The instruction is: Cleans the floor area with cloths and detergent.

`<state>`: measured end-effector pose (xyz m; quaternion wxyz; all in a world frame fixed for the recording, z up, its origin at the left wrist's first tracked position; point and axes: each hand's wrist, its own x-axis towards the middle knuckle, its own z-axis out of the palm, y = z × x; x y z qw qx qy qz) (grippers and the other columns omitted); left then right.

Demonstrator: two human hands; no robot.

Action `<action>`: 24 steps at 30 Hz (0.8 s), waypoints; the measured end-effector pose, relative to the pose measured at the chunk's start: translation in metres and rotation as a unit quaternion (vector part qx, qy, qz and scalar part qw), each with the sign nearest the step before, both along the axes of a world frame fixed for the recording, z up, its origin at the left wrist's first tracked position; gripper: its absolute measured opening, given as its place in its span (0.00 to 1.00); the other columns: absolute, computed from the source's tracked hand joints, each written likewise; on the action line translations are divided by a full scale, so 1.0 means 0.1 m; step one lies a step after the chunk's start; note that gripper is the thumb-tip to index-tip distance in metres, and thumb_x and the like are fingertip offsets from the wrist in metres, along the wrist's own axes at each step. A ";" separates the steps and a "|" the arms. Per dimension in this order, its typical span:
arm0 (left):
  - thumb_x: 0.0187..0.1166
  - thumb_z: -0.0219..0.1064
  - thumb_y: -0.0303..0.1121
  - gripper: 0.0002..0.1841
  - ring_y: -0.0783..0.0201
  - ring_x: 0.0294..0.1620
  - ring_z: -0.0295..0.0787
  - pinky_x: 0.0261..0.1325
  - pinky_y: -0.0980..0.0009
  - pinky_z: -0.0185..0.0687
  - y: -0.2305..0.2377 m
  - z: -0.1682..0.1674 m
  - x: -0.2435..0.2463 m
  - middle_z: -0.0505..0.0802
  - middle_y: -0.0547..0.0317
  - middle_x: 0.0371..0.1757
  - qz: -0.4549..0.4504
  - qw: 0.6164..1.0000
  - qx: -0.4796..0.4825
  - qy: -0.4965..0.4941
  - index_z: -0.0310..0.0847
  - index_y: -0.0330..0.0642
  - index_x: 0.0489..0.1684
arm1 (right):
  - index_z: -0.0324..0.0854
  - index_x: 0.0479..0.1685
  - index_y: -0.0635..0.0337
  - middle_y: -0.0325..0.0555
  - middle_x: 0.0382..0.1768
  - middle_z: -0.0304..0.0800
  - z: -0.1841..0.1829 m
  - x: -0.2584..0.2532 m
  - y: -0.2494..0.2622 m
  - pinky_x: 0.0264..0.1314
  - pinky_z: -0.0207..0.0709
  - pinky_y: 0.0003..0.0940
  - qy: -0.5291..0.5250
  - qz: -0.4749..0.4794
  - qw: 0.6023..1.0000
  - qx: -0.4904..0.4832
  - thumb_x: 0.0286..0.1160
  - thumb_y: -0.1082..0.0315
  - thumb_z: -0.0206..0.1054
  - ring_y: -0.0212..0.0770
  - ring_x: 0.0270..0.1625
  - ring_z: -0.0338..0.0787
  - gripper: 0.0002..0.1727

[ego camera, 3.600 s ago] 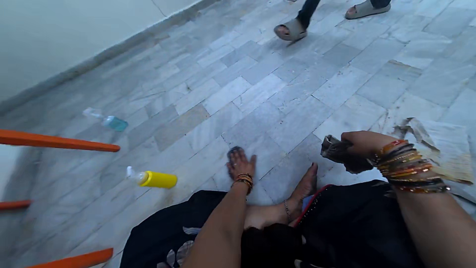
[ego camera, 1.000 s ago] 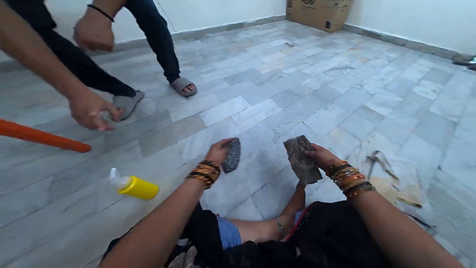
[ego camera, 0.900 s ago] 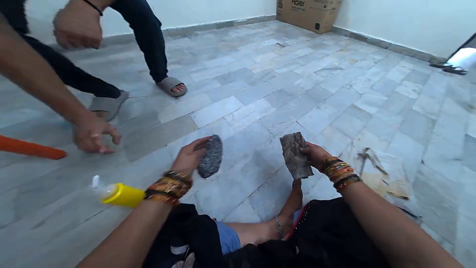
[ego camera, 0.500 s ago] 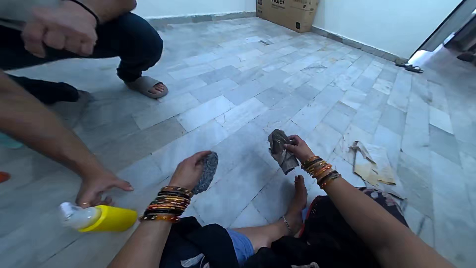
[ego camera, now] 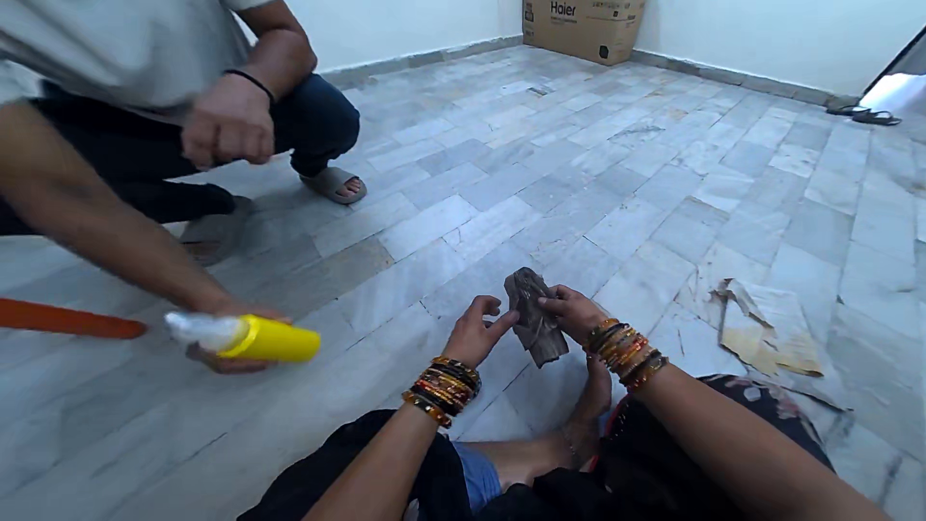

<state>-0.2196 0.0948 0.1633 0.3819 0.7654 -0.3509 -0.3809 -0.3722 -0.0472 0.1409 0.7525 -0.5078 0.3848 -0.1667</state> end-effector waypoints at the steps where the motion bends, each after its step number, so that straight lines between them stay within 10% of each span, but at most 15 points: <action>1: 0.83 0.71 0.43 0.29 0.44 0.59 0.91 0.60 0.46 0.88 -0.05 -0.02 -0.05 0.85 0.37 0.69 0.035 0.999 -0.009 0.033 0.69 0.34 0.76 | 0.75 0.55 0.66 0.48 0.42 0.85 0.04 0.02 0.06 0.47 0.84 0.36 -0.011 0.013 1.000 -0.006 0.84 0.74 0.64 0.37 0.40 0.87 0.08; 6: 0.83 0.68 0.24 0.15 0.50 0.49 0.90 0.56 0.53 0.86 -0.05 0.02 -0.02 0.90 0.37 0.55 0.105 0.991 -0.030 0.082 0.79 0.28 0.64 | 0.80 0.50 0.68 0.47 0.38 0.87 0.11 -0.01 0.09 0.46 0.82 0.33 -0.010 0.059 0.992 -0.114 0.78 0.77 0.69 0.34 0.37 0.85 0.07; 14: 0.89 0.58 0.24 0.07 0.64 0.39 0.87 0.45 0.65 0.86 0.07 0.23 0.24 0.88 0.53 0.43 0.215 0.952 -0.135 0.169 0.79 0.36 0.56 | 0.82 0.37 0.66 0.48 0.51 0.93 0.17 -0.17 -0.28 0.53 0.81 0.33 -0.007 0.022 0.983 -0.182 0.75 0.82 0.66 0.33 0.47 0.89 0.03; 17: 0.89 0.58 0.25 0.08 0.68 0.39 0.86 0.46 0.69 0.83 0.07 0.25 0.29 0.89 0.53 0.43 0.191 0.965 -0.154 0.093 0.78 0.34 0.59 | 0.81 0.33 0.64 0.41 0.34 0.90 0.23 -0.19 -0.34 0.44 0.79 0.29 -0.014 -0.004 0.978 -0.206 0.74 0.81 0.67 0.29 0.35 0.85 0.05; 24: 0.84 0.66 0.26 0.12 0.66 0.39 0.86 0.47 0.66 0.83 0.17 0.48 0.53 0.92 0.51 0.43 0.041 0.990 -0.095 -0.091 0.83 0.35 0.62 | 0.72 0.56 0.70 0.48 0.39 0.85 0.44 -0.34 -0.58 0.47 0.88 0.34 -0.037 -0.065 0.979 -0.187 0.87 0.77 0.57 0.34 0.36 0.90 0.07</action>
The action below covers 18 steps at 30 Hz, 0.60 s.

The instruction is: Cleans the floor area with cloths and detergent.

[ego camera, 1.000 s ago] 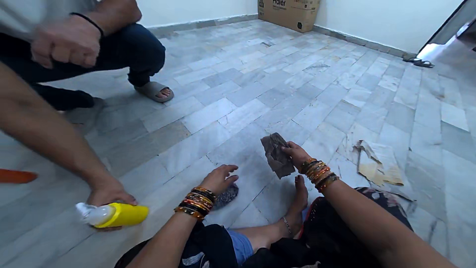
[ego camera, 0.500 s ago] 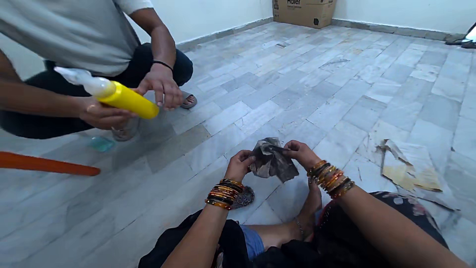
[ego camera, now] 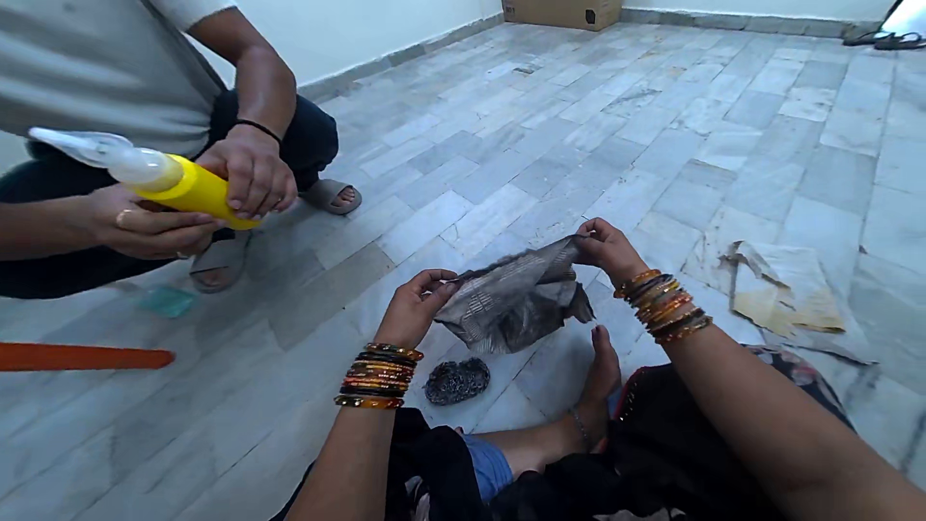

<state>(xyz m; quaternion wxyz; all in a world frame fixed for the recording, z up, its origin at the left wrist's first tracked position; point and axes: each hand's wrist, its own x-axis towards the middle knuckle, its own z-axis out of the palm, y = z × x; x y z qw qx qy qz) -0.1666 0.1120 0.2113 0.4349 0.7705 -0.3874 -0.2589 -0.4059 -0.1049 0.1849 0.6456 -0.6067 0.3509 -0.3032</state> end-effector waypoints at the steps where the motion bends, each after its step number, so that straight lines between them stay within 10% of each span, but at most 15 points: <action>1: 0.84 0.68 0.28 0.14 0.63 0.36 0.85 0.44 0.64 0.82 -0.02 0.03 0.00 0.91 0.50 0.41 0.007 1.000 0.024 -0.010 0.82 0.36 0.65 | 0.72 0.56 0.69 0.48 0.38 0.85 0.01 -0.02 -0.04 0.47 0.88 0.34 -0.004 0.002 1.000 -0.011 0.88 0.77 0.56 0.34 0.36 0.89 0.07; 6: 0.89 0.59 0.24 0.18 0.65 0.20 0.82 0.31 0.69 0.83 -0.20 0.13 0.12 0.86 0.51 0.29 0.101 0.992 0.040 0.059 0.77 0.43 0.75 | 0.71 0.54 0.66 0.45 0.38 0.84 0.11 -0.14 -0.25 0.45 0.88 0.32 -0.016 -0.026 0.999 -0.028 0.88 0.77 0.55 0.32 0.35 0.90 0.05; 9: 0.89 0.54 0.24 0.14 0.71 0.22 0.84 0.32 0.74 0.84 -0.28 0.21 0.14 0.89 0.54 0.30 0.120 0.989 -0.027 0.081 0.84 0.38 0.62 | 0.70 0.54 0.64 0.43 0.37 0.83 0.19 -0.21 -0.30 0.43 0.88 0.30 -0.028 -0.040 0.998 -0.040 0.88 0.76 0.55 0.30 0.33 0.89 0.04; 13: 0.85 0.54 0.23 0.17 0.70 0.53 0.88 0.59 0.67 0.82 -0.20 0.31 0.06 0.92 0.52 0.61 0.079 0.988 -0.126 -0.028 0.86 0.37 0.64 | 0.68 0.53 0.58 0.35 0.35 0.84 0.41 -0.34 -0.28 0.43 0.88 0.27 -0.092 -0.058 0.989 -0.096 0.88 0.75 0.53 0.26 0.33 0.88 0.04; 18: 0.79 0.60 0.22 0.31 0.39 0.84 0.70 0.84 0.42 0.65 -0.29 0.32 0.05 0.75 0.32 0.81 -0.004 0.957 -0.091 -0.275 0.67 0.37 0.87 | 0.68 0.53 0.55 0.33 0.33 0.81 0.54 -0.42 -0.36 0.37 0.82 0.22 -0.081 -0.102 0.986 -0.106 0.89 0.72 0.55 0.23 0.29 0.84 0.03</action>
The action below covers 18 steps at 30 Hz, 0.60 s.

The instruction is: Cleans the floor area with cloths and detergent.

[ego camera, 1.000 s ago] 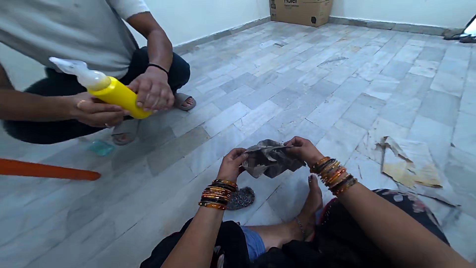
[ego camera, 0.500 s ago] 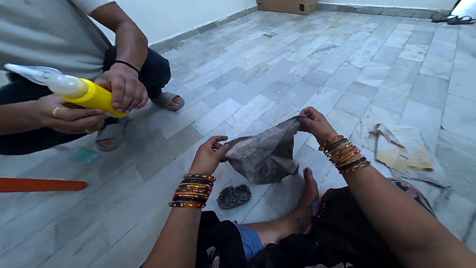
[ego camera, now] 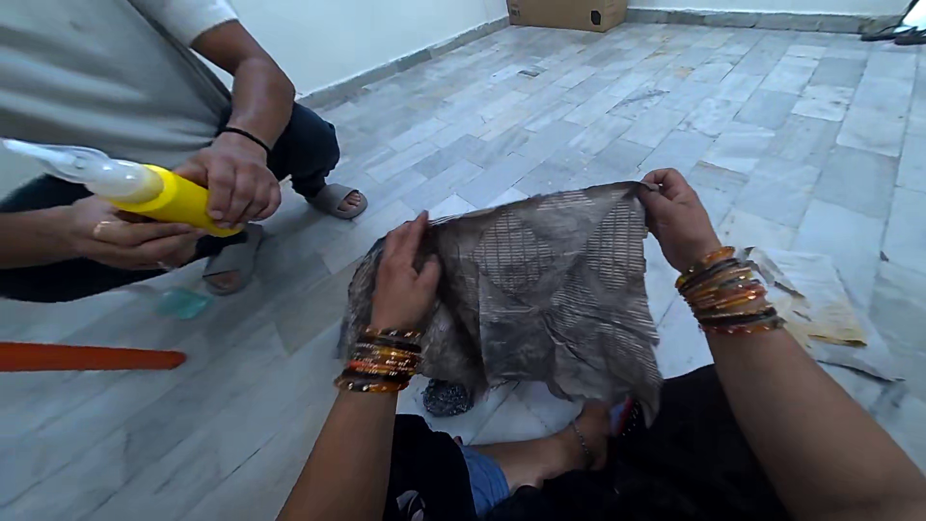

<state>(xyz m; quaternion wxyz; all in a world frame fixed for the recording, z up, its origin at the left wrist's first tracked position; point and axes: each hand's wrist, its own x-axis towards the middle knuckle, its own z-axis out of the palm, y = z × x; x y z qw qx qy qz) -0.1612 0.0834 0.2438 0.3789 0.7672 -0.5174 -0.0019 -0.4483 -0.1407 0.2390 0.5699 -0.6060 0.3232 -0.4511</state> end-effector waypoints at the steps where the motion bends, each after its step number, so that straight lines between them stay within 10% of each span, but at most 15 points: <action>1: 0.79 0.59 0.22 0.31 0.38 0.85 0.69 0.86 0.41 0.62 -0.09 -0.03 0.03 0.76 0.32 0.82 -0.008 1.000 0.023 -0.015 0.68 0.36 0.87 | 0.69 0.54 0.57 0.35 0.33 0.81 -0.06 0.01 -0.06 0.37 0.81 0.23 0.025 -0.017 0.999 0.013 0.89 0.71 0.56 0.24 0.30 0.83 0.04; 7: 0.86 0.54 0.22 0.26 0.45 0.90 0.66 0.92 0.45 0.54 -0.97 -0.45 0.47 0.76 0.43 0.86 -0.076 0.982 0.171 0.038 0.71 0.41 0.86 | 0.73 0.67 0.66 0.58 0.47 0.85 -0.77 0.03 -0.54 0.46 0.83 0.45 0.206 -0.062 0.967 0.133 0.90 0.67 0.59 0.44 0.39 0.86 0.15; 10: 0.86 0.56 0.22 0.33 0.51 0.94 0.58 0.94 0.48 0.50 -1.49 -0.65 0.47 0.66 0.49 0.93 -0.126 0.961 0.233 0.085 0.56 0.45 0.94 | 0.74 0.71 0.67 0.68 0.57 0.87 -1.28 -0.06 -0.75 0.60 0.82 0.59 0.280 -0.121 0.937 0.172 0.87 0.64 0.62 0.58 0.54 0.90 0.20; 18: 0.90 0.52 0.24 0.26 0.47 0.76 0.82 0.76 0.50 0.75 -1.40 -0.60 0.42 0.84 0.39 0.77 -0.064 0.961 0.141 0.227 0.63 0.39 0.89 | 0.81 0.64 0.79 0.74 0.69 0.83 -1.83 -0.41 -0.77 0.76 0.71 0.64 0.512 -0.122 0.821 0.223 0.90 0.61 0.57 0.67 0.74 0.82 0.24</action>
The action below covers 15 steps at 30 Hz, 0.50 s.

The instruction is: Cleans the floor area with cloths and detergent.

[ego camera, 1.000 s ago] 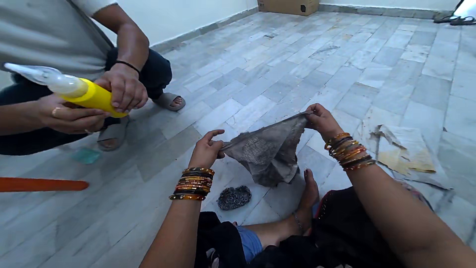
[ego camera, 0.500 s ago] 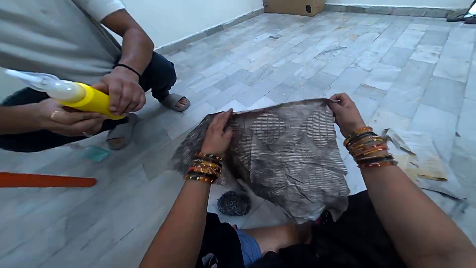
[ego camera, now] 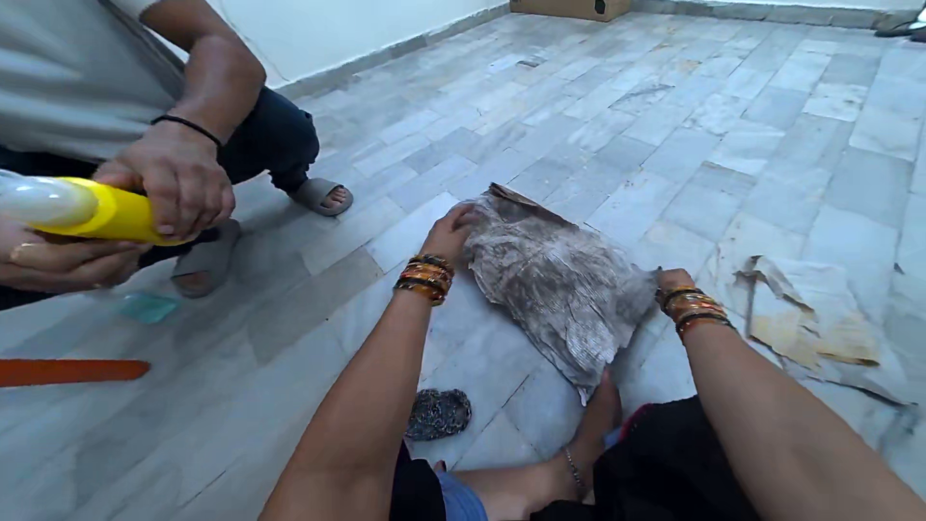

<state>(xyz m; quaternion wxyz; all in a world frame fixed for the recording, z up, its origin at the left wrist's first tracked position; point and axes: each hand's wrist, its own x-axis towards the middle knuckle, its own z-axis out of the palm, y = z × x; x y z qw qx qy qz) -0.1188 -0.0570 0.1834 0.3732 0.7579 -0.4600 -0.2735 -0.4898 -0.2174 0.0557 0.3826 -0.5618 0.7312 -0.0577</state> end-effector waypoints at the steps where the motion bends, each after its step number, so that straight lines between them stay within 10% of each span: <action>1: 0.90 0.53 0.25 0.25 0.45 0.76 0.82 0.75 0.48 0.75 0.12 -0.06 0.01 0.84 0.38 0.77 0.019 1.000 0.000 0.014 0.64 0.38 0.88 | 0.76 0.69 0.79 0.74 0.71 0.81 0.00 0.04 0.02 0.77 0.70 0.63 -0.012 -0.013 1.000 0.004 0.89 0.63 0.58 0.67 0.76 0.81 0.24; 6: 0.93 0.53 0.31 0.24 0.48 0.75 0.83 0.73 0.48 0.78 0.81 -0.48 -0.21 0.84 0.42 0.77 0.130 0.970 -0.040 0.202 0.64 0.40 0.87 | 0.68 0.82 0.70 0.73 0.73 0.79 0.01 0.08 -0.04 0.77 0.69 0.65 -0.129 -0.087 0.987 -0.038 0.83 0.68 0.64 0.67 0.77 0.79 0.29; 11: 0.89 0.35 0.68 0.42 0.41 0.70 0.87 0.66 0.48 0.85 0.99 -0.66 -0.33 0.79 0.36 0.79 0.299 0.814 -0.080 0.491 0.48 0.46 0.93 | 0.58 0.88 0.64 0.67 0.81 0.70 0.24 0.11 0.08 0.71 0.78 0.55 -0.403 -0.228 0.885 0.055 0.94 0.46 0.49 0.60 0.74 0.81 0.35; 15: 0.84 0.26 0.74 0.49 0.35 0.65 0.88 0.61 0.46 0.87 0.97 -0.74 -0.60 0.79 0.25 0.76 0.304 0.822 0.056 0.479 0.41 0.40 0.93 | 0.58 0.85 0.68 0.75 0.68 0.80 0.32 0.38 0.45 0.61 0.85 0.56 -0.428 -0.060 0.870 0.239 0.88 0.30 0.37 0.65 0.60 0.90 0.48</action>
